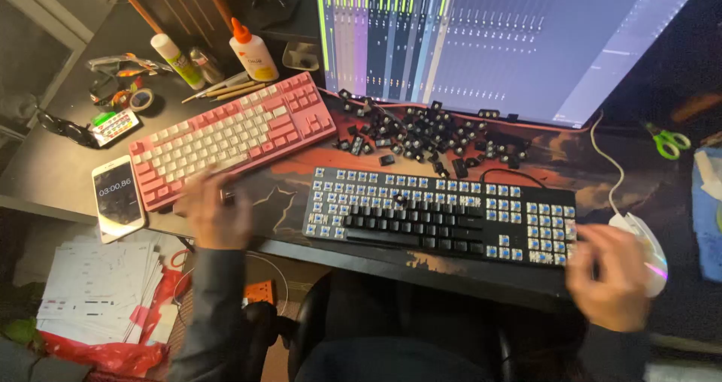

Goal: Assembling a mechanical keyboard by inserting individual switches into the keyboard plate.

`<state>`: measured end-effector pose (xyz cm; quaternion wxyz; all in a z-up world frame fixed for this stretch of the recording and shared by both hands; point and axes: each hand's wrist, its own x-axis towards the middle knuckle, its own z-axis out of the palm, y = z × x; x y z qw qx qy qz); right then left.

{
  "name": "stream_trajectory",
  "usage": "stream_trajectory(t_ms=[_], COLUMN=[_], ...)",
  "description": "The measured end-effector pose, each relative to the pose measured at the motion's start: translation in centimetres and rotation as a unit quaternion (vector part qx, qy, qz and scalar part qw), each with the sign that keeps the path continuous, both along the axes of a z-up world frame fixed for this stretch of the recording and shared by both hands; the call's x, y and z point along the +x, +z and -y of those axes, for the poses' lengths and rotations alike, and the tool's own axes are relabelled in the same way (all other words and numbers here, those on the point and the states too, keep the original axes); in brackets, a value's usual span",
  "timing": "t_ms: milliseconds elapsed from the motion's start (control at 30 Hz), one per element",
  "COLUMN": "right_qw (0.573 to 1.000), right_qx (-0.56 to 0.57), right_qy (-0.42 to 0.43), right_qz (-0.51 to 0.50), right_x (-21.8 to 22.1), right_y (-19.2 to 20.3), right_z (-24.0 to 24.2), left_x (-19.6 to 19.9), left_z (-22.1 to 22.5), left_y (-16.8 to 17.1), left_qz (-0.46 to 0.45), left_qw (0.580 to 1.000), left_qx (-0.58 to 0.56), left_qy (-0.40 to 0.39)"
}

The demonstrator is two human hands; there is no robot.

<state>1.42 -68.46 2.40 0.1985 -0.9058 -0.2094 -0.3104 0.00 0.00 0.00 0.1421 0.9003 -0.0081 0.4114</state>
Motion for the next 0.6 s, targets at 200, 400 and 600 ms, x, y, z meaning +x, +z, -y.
stream_trajectory(t_ms=[200,400,600], right_qw=[0.977,0.975,0.973], right_qx=[-0.018,-0.1,-0.101], right_qy=[0.212,0.194,0.195], right_qz=[-0.006,-0.036,-0.068], right_x=[3.3,6.7,7.8], right_y=[2.9,2.0,1.3], right_z=[-15.2,-20.9,-21.6], left_x=[2.8,5.3,9.0], left_z=[14.4,20.9,20.9], left_y=[-0.8,-0.2,-3.0], left_qz=[-0.001,-0.039,-0.038], left_qw=[0.976,0.967,0.959], left_qx=[-0.005,0.056,0.087], left_qy=[-0.219,-0.247,-0.269])
